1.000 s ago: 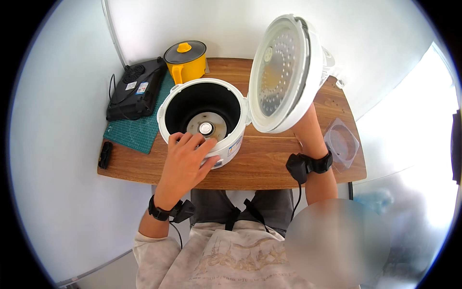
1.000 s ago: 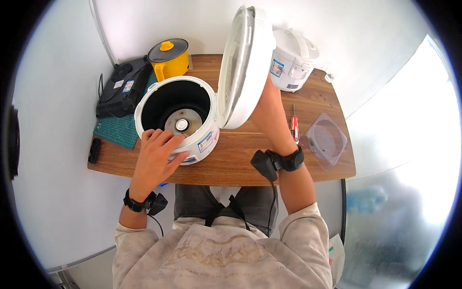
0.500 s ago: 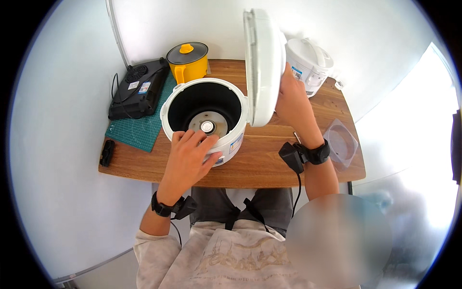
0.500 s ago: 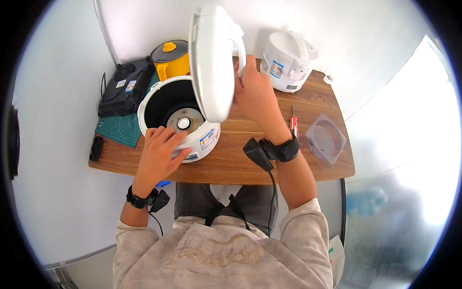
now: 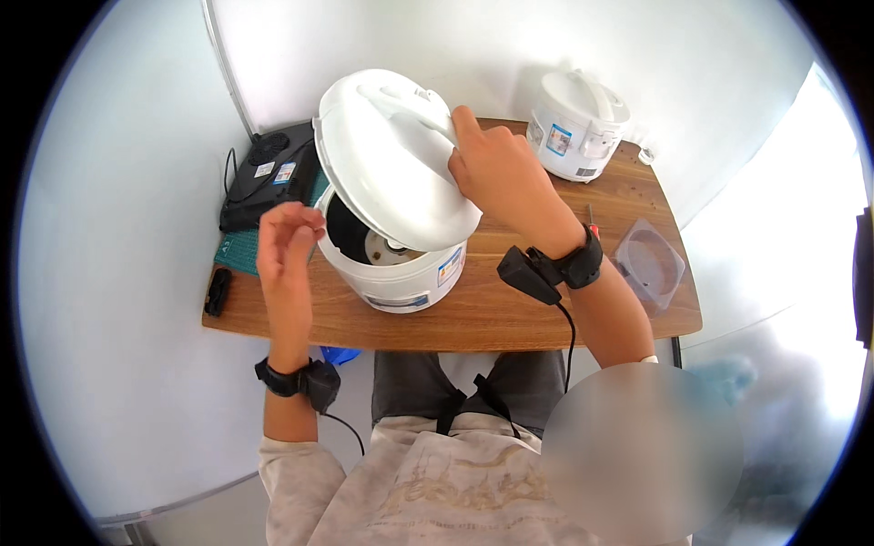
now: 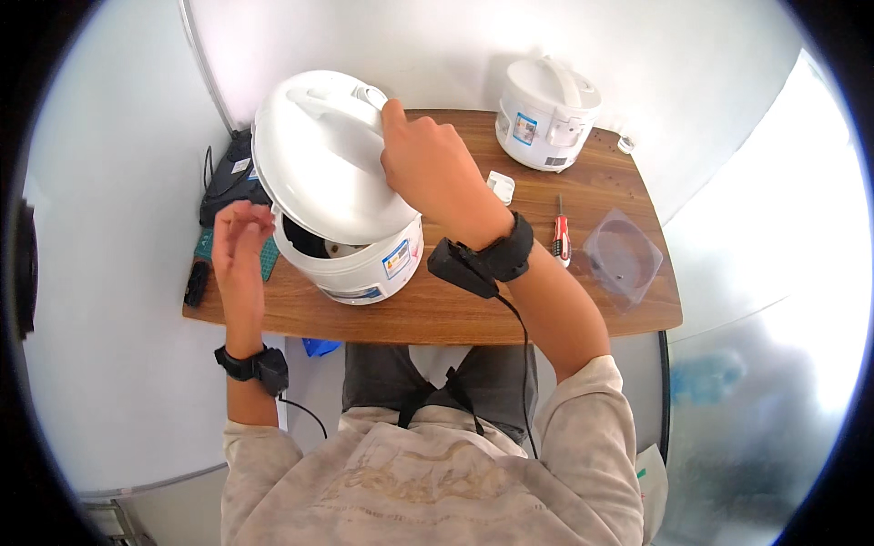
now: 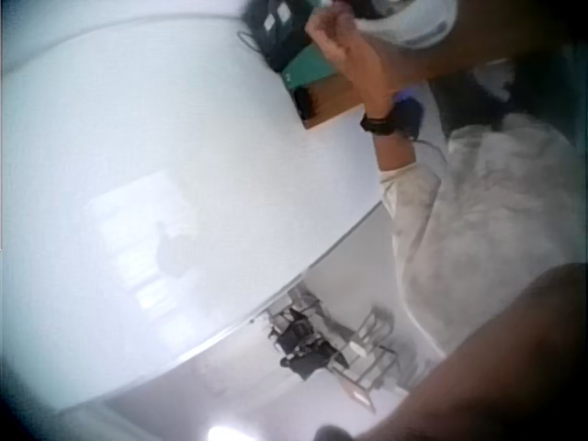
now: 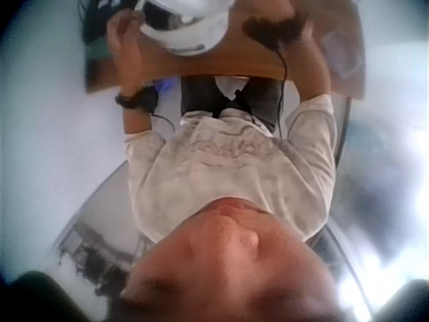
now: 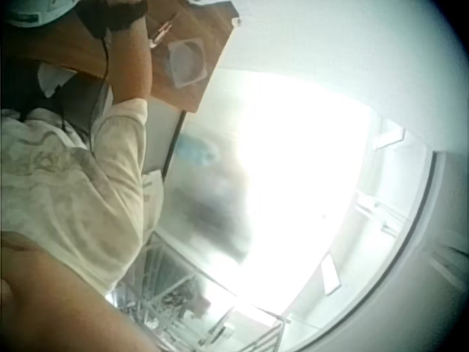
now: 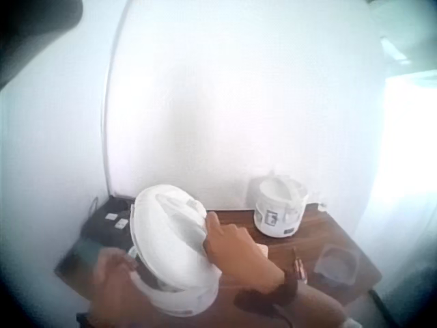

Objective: The person assembles a white rice cooker by inserting a small plastic component into the lid, attaching the lid to the cooker body, and securing it with a screwdriver. They then disassemble a yellow pot lid by unscrewing the handle and removing the screw and washer.

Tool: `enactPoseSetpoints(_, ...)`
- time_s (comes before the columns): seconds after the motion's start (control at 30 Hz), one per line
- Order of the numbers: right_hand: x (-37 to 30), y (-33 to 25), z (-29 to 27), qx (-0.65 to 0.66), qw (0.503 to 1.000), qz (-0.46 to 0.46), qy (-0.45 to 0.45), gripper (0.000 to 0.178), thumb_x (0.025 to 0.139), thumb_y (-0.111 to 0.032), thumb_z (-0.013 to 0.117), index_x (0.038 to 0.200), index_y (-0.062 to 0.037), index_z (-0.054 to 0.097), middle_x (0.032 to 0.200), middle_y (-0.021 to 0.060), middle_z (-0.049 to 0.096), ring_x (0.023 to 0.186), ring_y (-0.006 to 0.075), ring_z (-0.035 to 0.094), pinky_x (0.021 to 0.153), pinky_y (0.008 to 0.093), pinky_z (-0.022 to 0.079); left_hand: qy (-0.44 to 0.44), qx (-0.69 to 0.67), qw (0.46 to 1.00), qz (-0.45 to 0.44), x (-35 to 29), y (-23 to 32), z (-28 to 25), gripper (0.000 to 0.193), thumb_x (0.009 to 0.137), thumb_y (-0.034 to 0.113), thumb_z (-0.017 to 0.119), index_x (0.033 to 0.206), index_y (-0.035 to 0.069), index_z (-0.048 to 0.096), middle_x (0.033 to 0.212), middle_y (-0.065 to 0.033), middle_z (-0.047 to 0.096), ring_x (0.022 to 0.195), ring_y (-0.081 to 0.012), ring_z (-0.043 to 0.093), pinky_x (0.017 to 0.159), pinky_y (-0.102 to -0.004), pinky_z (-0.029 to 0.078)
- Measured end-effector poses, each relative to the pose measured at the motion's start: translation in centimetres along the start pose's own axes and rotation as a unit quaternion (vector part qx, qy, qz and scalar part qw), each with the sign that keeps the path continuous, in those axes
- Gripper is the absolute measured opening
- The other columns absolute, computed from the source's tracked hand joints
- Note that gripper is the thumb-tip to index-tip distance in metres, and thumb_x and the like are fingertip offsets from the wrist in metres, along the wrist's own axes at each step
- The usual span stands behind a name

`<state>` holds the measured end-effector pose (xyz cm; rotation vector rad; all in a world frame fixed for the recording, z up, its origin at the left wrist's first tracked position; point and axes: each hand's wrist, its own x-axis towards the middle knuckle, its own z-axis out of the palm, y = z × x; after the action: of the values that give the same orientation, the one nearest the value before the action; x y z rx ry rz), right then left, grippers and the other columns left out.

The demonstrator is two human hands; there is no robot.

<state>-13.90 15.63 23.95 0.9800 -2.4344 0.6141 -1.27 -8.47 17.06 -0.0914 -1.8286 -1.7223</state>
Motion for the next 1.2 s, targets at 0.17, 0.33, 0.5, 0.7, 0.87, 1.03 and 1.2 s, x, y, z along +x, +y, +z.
enactPoseSetpoints(0.17,0.7,-1.4,1.6,-0.088,0.993,-0.076,0.013,0.029,0.081,-0.004,0.065,0.105,0.0066,0.054,0.066,0.0189,0.065,0.061,0.0325,0.069,0.053,0.0395,0.056,0.015,-0.006,0.999,-0.05,1.9,0.6,-0.4,0.04,0.106,0.028,0.046,0.135,0.001,0.053,0.128,-0.0122,0.06,0.12,-0.0193,0.056,0.107,-0.0359,0.042)
enactPoseSetpoints(0.33,1.1,-3.0,2.8,-0.126,0.987,-0.093,-0.04,0.022,0.08,-0.005,0.067,0.099,0.0041,0.061,0.073,0.0155,0.068,0.067,0.0291,0.07,0.056,0.0372,0.056,0.002,0.035,0.995,-0.091,2.3,-0.1,-1.1,0.052,0.107,0.039,0.043,0.144,0.002,0.049,0.138,-0.0139,0.057,0.128,-0.0205,0.052,0.112,-0.0368,0.036)
enactPoseSetpoints(0.5,0.6,-3.2,4.7,-0.173,0.975,-0.138,-0.012,0.014,0.083,-0.006,0.065,0.096,-0.0009,0.06,0.071,0.0126,0.068,0.066,0.0277,0.071,0.055,0.036,0.056,-0.027,0.15,0.98,-0.125,1.9,-1.4,-1.4,0.056,0.104,0.035,0.053,0.146,-0.001,0.046,0.14,-0.0163,0.056,0.131,-0.0225,0.051,0.112,-0.033,0.037)
enactPoseSetpoints(0.7,0.9,-3.9,4.8,-0.196,0.971,-0.113,-0.072,0.017,0.078,-0.008,0.071,0.093,0.0002,0.068,0.081,0.0097,0.069,0.078,0.0228,0.07,0.061,0.032,0.054,-0.036,0.12,0.981,-0.148,2.1,-1.8,-1.1,0.054,0.103,0.031,0.057,0.145,-0.001,0.044,0.14,-0.0124,0.054,0.13,-0.0184,0.049,0.111,-0.0296,0.037)
enactPoseSetpoints(0.87,1.2,-3.7,4.3,-0.204,0.967,-0.138,-0.069,0.033,0.079,-0.008,0.071,0.11,0.0043,0.067,0.081,0.0097,0.071,0.075,0.0223,0.072,0.06,0.0308,0.054,-0.039,0.146,0.977,-0.151,2.8,-3.9,-2.4,0.056,0.102,0.031,0.059,0.145,-0.001,0.042,0.143,-0.0182,0.051,0.134,-0.0246,0.048,0.112,-0.0352,0.037)
enactPoseSetpoints(1.03,1.5,-3.0,4.5,-0.197,0.965,-0.157,-0.07,0.05,0.081,-0.009,0.068,0.128,0.005,0.058,0.074,0.0105,0.07,0.066,0.0234,0.07,0.056,0.0333,0.053,-0.043,0.118,0.982,-0.144,2.7,-3.4,-1.7,0.055,0.103,0.029,0.057,0.147,0.001,0.041,0.142,-0.0189,0.052,0.131,-0.0236,0.05,0.11,-0.0342,0.039)
enactPoseSetpoints(1.2,0.9,-2.0,3.1,-0.14,0.975,-0.143,-0.098,0.048,0.08,-0.013,0.069,0.123,0.0062,0.06,0.076,0.013,0.07,0.071,0.0276,0.071,0.063,0.0354,0.056,-0.063,0.13,0.979,-0.143,3.0,-2.1,-1.2,0.049,0.105,0.027,0.053,0.148,0.006,0.041,0.123,-0.0107,0.062,0.116,-0.0136,0.054,0.103,-0.0279,0.041)
